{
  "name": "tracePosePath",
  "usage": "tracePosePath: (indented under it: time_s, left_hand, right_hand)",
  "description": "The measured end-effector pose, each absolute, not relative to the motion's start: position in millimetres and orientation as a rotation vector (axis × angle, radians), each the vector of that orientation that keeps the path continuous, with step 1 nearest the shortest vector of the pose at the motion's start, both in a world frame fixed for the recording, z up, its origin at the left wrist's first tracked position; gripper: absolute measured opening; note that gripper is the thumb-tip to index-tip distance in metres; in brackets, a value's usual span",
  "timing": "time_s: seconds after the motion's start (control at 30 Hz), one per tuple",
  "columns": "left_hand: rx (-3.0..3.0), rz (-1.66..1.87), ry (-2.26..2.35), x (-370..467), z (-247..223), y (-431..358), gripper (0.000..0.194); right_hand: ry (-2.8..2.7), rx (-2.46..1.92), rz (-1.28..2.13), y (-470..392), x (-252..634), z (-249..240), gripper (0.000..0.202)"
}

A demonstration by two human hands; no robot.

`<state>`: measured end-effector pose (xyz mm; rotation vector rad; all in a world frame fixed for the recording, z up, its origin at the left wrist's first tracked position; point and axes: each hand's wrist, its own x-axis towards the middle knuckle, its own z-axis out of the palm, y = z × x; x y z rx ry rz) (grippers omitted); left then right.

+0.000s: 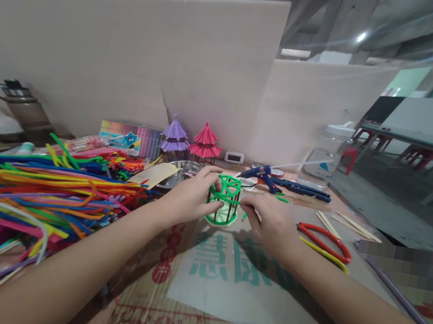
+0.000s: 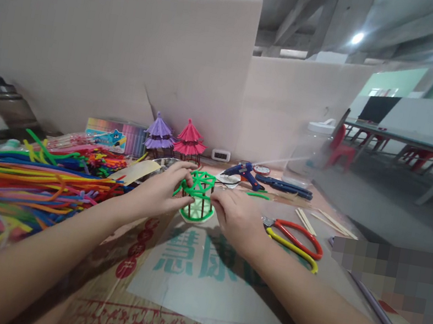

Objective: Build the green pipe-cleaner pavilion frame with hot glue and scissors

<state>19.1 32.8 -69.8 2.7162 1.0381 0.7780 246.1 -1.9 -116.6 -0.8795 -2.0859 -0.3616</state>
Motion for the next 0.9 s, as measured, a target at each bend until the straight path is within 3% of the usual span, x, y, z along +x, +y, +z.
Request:
tracePosePath:
  time_s: [0.37,0.9]
  left_hand:
    - [2.661,0.875,1.007,22.6,-77.2,35.8,0.036]
    - [2.676,0.793,0.916,23.3,-70.9,28.8,0.023]
  right_hand:
    - [-2.1,-0.879,-0.316,-3.1,246.3,-115.2,0.012]
    - [-2.071,-0.919,-0.233,-0.9,246.4,-119.9,0.022]
